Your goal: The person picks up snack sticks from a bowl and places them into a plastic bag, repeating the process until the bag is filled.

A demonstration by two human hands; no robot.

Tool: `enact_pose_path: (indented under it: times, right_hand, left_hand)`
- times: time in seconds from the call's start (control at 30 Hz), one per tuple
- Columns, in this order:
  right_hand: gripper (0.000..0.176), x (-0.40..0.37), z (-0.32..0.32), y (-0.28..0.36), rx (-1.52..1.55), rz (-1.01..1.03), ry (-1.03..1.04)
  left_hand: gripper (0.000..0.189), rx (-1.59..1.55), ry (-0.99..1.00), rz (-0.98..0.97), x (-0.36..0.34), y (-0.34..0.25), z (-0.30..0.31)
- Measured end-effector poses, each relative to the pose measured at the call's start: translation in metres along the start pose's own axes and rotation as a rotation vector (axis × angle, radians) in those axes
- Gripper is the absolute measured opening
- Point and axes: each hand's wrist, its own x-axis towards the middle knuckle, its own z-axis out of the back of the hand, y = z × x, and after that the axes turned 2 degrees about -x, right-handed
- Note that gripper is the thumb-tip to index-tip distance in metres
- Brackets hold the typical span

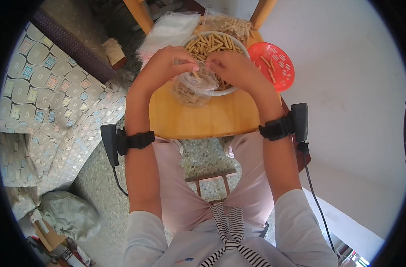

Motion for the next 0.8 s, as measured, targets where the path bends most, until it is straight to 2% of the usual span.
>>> enact_pose_path:
  times: [0.1,0.17,0.23,0.3,0.4,0.47,0.53,0.6,0.67,0.7,0.73,0.8]
  right_hand:
    - [0.023,0.0,0.003,-0.001,0.002,0.026,-0.093]
    - [0.024,0.001,0.011,0.006,0.05,-0.048,-0.031]
    - [0.025,0.001,0.012,0.005,0.096,-0.039,-0.045]
    - [0.025,0.001,0.014,0.002,0.14,-0.029,-0.062]
    - [0.028,-0.001,0.014,-0.005,0.076,-0.07,0.044]
    - [0.026,0.0,0.009,-0.006,0.082,-0.002,0.002]
    - [0.023,0.002,0.009,-0.008,0.099,-0.037,-0.047]
    - [0.021,0.002,0.01,-0.016,0.115,-0.072,-0.097]
    - [0.03,0.0,0.007,-0.03,-0.069,0.015,-0.294]
    - [0.03,0.001,0.006,-0.032,-0.068,0.015,-0.294]
    - [0.03,0.001,0.005,-0.035,-0.152,-0.023,-0.268]
    - [0.03,-0.001,0.001,-0.038,-0.238,-0.065,-0.242]
  left_hand:
    - [0.016,-0.17,0.074,0.073,-0.001,-0.01,0.002]
    - [0.016,-0.179,0.084,0.038,-0.003,0.005,-0.005]
    - [0.016,-0.186,0.092,0.006,-0.005,0.006,-0.004]
    - [0.017,-0.165,0.172,0.055,-0.004,0.006,0.0]
    - [0.015,-0.086,0.275,0.104,-0.008,0.015,0.003]
    - [0.016,-0.045,0.253,0.097,-0.01,0.018,0.005]
    - [0.017,-0.003,0.23,0.094,-0.013,0.011,0.006]
    - [0.019,-0.117,0.194,0.178,-0.011,0.001,0.007]
    - [0.02,-0.107,0.168,0.234,-0.007,-0.012,0.012]
    - [0.022,-0.097,0.141,0.291,-0.006,-0.015,0.014]
    - [0.022,-0.096,0.143,0.292,-0.007,-0.008,0.013]
    - [0.027,-0.073,0.05,0.141,-0.008,0.004,0.008]
